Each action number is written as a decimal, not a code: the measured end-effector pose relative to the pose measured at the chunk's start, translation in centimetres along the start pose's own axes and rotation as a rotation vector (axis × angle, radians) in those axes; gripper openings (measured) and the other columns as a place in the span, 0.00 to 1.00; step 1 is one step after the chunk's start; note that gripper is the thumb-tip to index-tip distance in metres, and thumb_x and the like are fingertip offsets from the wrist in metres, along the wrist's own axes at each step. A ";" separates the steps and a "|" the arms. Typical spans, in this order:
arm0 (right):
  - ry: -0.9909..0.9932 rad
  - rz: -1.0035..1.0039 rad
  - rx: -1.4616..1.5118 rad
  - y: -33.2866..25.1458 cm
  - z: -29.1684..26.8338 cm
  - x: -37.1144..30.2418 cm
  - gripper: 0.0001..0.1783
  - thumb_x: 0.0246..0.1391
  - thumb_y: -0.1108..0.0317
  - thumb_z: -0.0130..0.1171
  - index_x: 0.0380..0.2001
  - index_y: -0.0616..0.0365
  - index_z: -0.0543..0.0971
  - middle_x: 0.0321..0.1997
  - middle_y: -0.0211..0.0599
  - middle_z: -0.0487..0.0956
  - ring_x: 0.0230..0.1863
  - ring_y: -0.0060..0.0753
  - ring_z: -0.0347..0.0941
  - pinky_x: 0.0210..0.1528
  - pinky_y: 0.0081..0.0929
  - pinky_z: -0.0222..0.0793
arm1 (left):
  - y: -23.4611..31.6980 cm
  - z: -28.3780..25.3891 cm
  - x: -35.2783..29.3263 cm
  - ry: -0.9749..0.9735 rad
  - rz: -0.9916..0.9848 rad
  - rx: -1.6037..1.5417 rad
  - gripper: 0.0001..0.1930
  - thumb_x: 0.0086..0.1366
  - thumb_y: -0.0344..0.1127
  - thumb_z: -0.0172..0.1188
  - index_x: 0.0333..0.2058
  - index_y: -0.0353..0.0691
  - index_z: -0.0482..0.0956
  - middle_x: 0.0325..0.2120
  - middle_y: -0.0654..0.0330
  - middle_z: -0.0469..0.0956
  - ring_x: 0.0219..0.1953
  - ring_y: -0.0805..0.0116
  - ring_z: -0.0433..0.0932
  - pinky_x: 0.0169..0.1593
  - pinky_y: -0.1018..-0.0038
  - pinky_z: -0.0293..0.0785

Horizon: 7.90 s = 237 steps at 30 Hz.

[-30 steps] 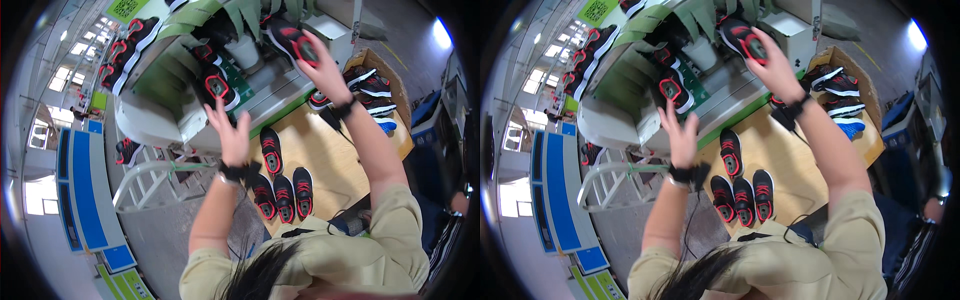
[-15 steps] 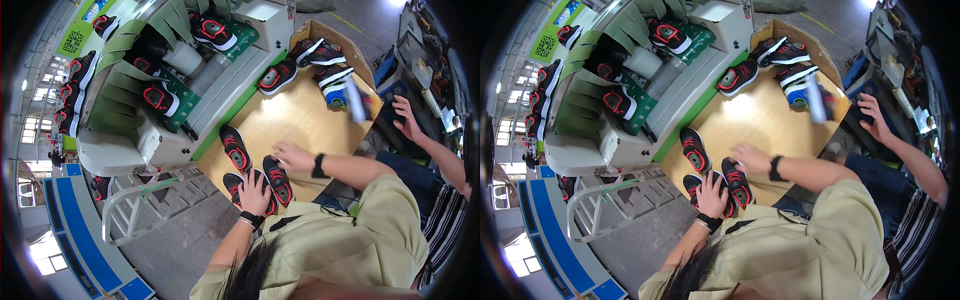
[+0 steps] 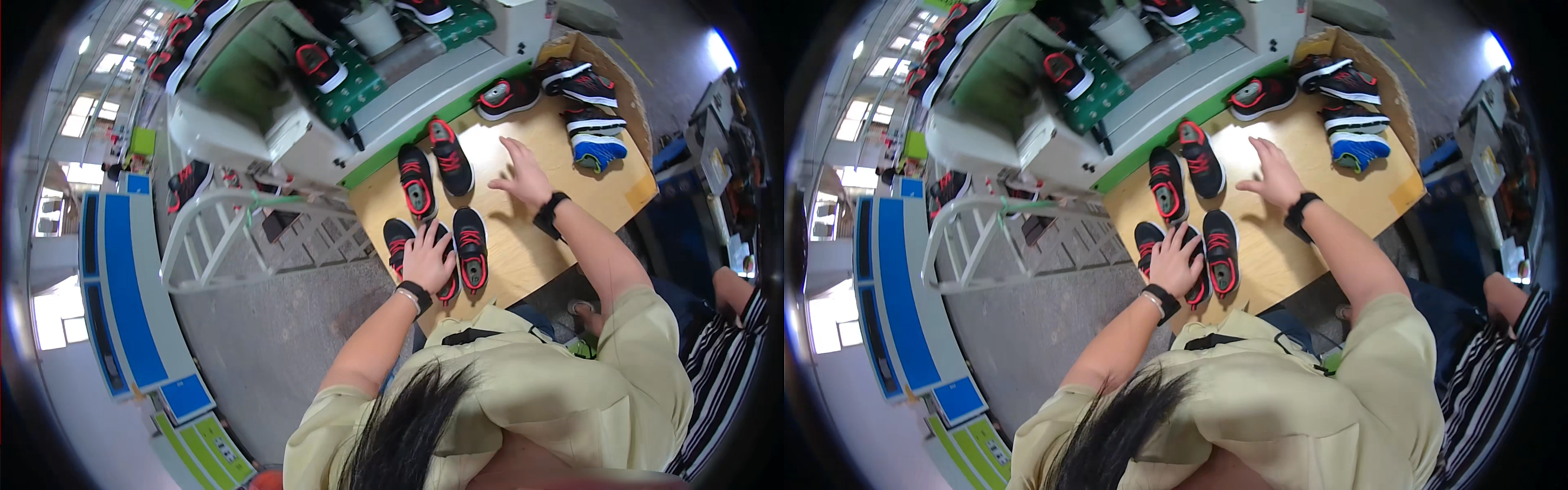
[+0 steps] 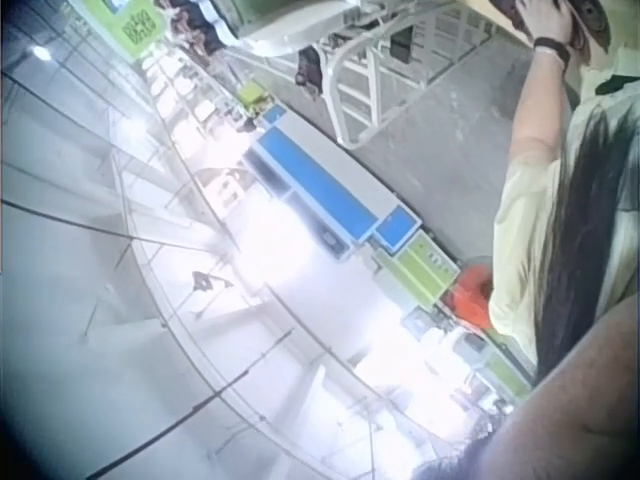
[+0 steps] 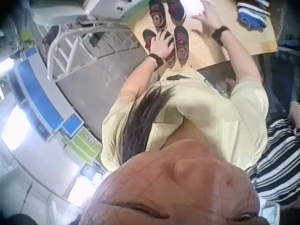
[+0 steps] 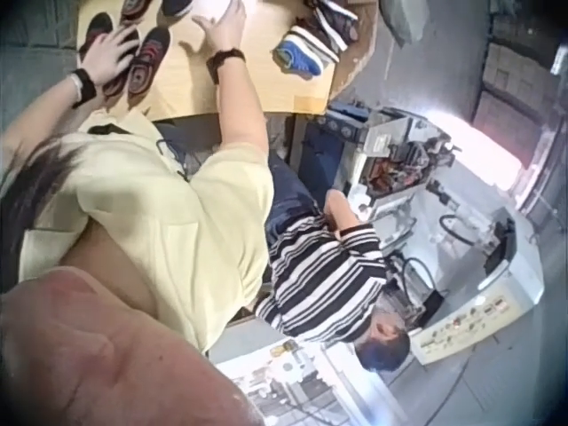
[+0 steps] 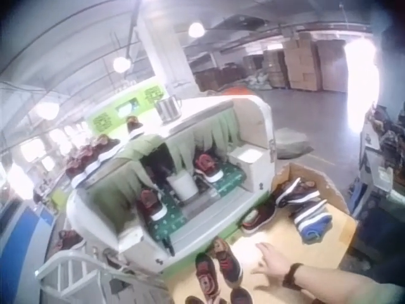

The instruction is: The person sorts shoes by hand, picking them up from a table to place onto a conveyor belt and moving others from the belt back to the table. Throughout the process, the person turns the shoes over to inspect them and arranges them on the table.

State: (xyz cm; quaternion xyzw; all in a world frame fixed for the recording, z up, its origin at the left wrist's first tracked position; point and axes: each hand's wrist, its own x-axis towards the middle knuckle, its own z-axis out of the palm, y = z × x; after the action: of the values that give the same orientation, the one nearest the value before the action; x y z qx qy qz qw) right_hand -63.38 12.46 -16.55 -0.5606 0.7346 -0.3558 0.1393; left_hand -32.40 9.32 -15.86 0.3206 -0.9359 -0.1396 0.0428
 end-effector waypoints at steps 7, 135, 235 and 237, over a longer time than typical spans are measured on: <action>-0.137 0.373 -0.083 -4.4 10.4 4.4 0.58 0.33 0.42 0.74 0.64 0.56 0.59 0.52 0.53 0.74 0.57 0.58 0.71 0.56 0.53 0.68 | -0.2 0.1 -0.4 0.027 -0.022 0.003 0.23 0.62 0.47 0.56 0.54 0.49 0.78 0.64 0.51 0.66 0.65 0.51 0.63 0.61 0.55 0.60; -0.371 0.088 -0.004 -16.1 -20.8 3.4 0.19 0.59 0.64 0.60 0.51 0.60 0.76 0.46 0.42 0.80 0.44 0.31 0.78 0.48 0.29 0.75 | 16.3 -8.2 1.2 -0.774 0.832 -0.652 0.14 0.65 0.35 0.60 0.49 0.44 0.80 0.46 0.58 0.78 0.50 0.55 0.75 0.54 0.62 0.67; -0.213 0.248 0.269 -6.2 5.1 -15.1 0.49 0.43 0.69 0.68 0.67 0.59 0.54 0.63 0.59 0.59 0.66 0.60 0.54 0.71 0.45 0.53 | -1.3 0.3 -9.9 -0.021 -0.544 -0.714 0.47 0.51 0.31 0.67 0.66 0.35 0.49 0.56 0.39 0.61 0.59 0.43 0.65 0.65 0.60 0.63; -0.231 0.298 0.349 -8.4 5.5 -14.1 0.47 0.45 0.68 0.67 0.67 0.58 0.55 0.63 0.59 0.58 0.65 0.61 0.56 0.70 0.45 0.54 | -0.3 -0.2 -8.0 -0.077 -0.468 -0.713 0.51 0.50 0.33 0.71 0.68 0.38 0.47 0.55 0.41 0.60 0.58 0.46 0.66 0.65 0.61 0.64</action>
State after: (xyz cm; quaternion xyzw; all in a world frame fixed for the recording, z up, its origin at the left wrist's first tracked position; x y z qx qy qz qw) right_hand -49.27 22.49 -17.55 -0.4506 0.7159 -0.3864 0.3676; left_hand -25.84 13.91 -15.73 0.4839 -0.7320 -0.4724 0.0834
